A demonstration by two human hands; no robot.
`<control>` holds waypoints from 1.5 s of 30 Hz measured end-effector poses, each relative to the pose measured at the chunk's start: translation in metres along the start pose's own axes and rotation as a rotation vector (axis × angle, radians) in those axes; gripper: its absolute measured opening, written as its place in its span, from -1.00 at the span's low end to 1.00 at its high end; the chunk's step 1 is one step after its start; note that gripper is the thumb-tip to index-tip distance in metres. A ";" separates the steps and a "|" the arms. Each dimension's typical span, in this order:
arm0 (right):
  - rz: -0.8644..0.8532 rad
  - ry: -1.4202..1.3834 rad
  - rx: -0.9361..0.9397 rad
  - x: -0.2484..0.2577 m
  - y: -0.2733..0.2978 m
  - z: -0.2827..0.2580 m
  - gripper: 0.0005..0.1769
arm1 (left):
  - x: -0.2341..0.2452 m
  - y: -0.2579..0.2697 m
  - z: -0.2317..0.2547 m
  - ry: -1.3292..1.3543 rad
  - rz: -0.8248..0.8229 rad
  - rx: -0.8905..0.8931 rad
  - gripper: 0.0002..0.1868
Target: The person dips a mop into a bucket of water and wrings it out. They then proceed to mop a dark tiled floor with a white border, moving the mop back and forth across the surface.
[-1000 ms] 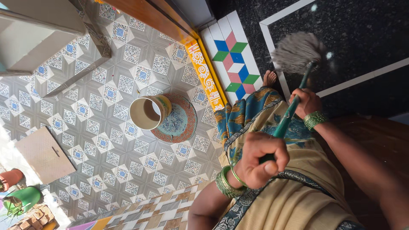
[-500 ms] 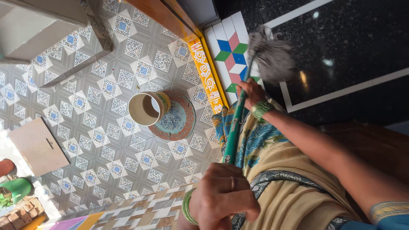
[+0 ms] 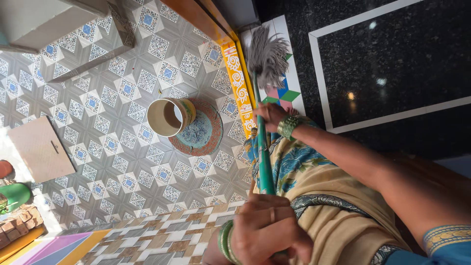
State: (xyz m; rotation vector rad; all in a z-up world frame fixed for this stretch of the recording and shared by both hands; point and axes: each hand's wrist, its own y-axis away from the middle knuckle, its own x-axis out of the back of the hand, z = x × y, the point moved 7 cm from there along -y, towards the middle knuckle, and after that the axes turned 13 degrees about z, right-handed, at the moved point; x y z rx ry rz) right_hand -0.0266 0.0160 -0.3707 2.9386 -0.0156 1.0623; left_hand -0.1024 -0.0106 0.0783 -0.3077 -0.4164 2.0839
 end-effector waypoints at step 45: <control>0.385 0.167 -0.205 0.095 -0.037 0.229 -0.87 | -0.060 0.012 -0.133 -0.229 0.177 0.071 -0.67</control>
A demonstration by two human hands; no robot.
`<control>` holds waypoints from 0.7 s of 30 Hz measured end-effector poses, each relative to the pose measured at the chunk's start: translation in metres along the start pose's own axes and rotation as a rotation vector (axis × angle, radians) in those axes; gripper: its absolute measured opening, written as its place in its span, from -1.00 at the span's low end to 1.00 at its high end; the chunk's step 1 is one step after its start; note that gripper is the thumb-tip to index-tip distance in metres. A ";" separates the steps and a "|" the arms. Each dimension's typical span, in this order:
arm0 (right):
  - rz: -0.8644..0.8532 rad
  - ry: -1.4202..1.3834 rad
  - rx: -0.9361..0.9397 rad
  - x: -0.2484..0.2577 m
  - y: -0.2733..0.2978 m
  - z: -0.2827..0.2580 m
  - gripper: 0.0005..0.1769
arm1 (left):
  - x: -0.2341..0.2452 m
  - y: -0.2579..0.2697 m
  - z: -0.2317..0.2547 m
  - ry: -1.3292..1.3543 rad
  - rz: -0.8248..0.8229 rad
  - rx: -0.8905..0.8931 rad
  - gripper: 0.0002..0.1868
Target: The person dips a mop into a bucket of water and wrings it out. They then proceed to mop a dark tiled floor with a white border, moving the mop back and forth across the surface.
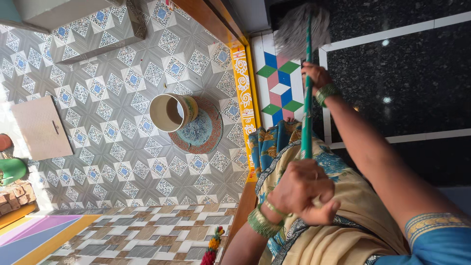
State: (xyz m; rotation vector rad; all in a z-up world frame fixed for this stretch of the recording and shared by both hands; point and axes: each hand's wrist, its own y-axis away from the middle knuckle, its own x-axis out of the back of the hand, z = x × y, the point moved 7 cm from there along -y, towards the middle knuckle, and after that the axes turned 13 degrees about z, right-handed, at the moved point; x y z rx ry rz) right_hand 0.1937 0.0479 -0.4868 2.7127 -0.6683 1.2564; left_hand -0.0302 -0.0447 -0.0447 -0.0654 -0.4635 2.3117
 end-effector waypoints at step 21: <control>-0.020 0.137 -0.305 0.062 0.149 -0.077 -0.78 | 0.094 -0.021 0.008 0.558 0.545 0.505 -0.40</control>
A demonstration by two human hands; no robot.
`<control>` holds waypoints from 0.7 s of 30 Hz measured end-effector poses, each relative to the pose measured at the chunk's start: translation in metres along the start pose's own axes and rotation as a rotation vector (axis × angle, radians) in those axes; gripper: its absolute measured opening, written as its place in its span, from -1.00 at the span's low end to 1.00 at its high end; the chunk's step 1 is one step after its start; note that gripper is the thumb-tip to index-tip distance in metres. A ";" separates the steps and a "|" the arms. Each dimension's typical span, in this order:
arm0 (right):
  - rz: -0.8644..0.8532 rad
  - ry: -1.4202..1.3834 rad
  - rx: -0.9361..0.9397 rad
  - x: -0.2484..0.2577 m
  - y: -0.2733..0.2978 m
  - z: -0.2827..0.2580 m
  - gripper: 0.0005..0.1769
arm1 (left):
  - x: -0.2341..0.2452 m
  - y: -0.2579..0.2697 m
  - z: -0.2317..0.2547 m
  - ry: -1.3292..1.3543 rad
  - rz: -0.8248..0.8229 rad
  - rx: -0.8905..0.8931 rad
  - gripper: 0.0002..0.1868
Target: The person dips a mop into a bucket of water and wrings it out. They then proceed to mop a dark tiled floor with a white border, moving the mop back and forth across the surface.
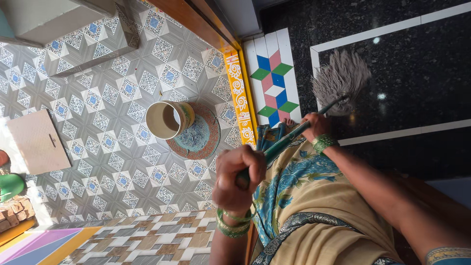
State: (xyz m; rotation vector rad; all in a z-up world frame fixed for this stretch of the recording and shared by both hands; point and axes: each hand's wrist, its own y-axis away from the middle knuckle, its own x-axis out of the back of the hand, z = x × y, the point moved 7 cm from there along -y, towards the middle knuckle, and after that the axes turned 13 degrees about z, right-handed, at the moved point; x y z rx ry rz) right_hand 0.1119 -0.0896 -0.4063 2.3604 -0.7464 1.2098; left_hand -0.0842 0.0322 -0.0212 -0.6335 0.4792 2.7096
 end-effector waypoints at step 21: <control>0.218 -0.546 0.467 -0.056 -0.088 -0.142 -0.83 | -0.086 0.070 0.000 -0.764 -0.762 -0.456 -0.90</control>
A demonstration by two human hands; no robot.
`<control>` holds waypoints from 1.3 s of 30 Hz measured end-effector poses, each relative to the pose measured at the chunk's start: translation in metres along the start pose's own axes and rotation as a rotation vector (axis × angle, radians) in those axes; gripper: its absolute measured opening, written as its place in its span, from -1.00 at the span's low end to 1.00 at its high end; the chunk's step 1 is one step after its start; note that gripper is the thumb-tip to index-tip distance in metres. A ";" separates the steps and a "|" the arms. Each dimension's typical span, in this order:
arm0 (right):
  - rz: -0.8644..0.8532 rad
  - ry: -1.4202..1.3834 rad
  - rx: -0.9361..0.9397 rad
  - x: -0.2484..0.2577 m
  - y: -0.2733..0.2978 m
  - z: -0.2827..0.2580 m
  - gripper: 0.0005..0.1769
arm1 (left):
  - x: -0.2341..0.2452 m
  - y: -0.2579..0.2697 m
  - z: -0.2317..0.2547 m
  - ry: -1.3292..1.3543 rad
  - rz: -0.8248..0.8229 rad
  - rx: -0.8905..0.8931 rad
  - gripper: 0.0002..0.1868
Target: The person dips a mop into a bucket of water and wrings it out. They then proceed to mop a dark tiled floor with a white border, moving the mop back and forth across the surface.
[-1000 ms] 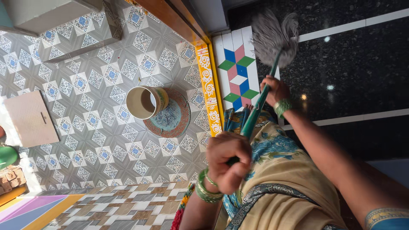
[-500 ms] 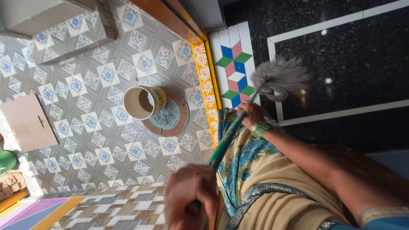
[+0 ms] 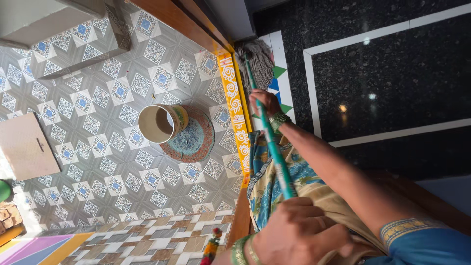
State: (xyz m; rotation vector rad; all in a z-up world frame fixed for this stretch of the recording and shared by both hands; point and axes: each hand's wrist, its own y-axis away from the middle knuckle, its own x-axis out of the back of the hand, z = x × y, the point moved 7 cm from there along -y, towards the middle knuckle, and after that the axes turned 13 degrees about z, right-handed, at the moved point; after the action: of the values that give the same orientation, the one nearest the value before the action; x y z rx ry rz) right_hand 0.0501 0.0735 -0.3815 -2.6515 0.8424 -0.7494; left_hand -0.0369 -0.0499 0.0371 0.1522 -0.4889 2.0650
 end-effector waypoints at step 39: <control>-0.275 0.597 -0.546 0.133 0.153 0.047 -0.73 | 0.082 -0.016 -0.118 1.232 0.796 0.515 -0.36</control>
State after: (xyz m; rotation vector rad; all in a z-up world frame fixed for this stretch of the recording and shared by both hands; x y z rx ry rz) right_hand 0.0978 -0.1236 -0.4274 -3.1010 0.9271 -1.6437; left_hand -0.0552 0.0706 -0.0413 -1.1173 0.8714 2.4887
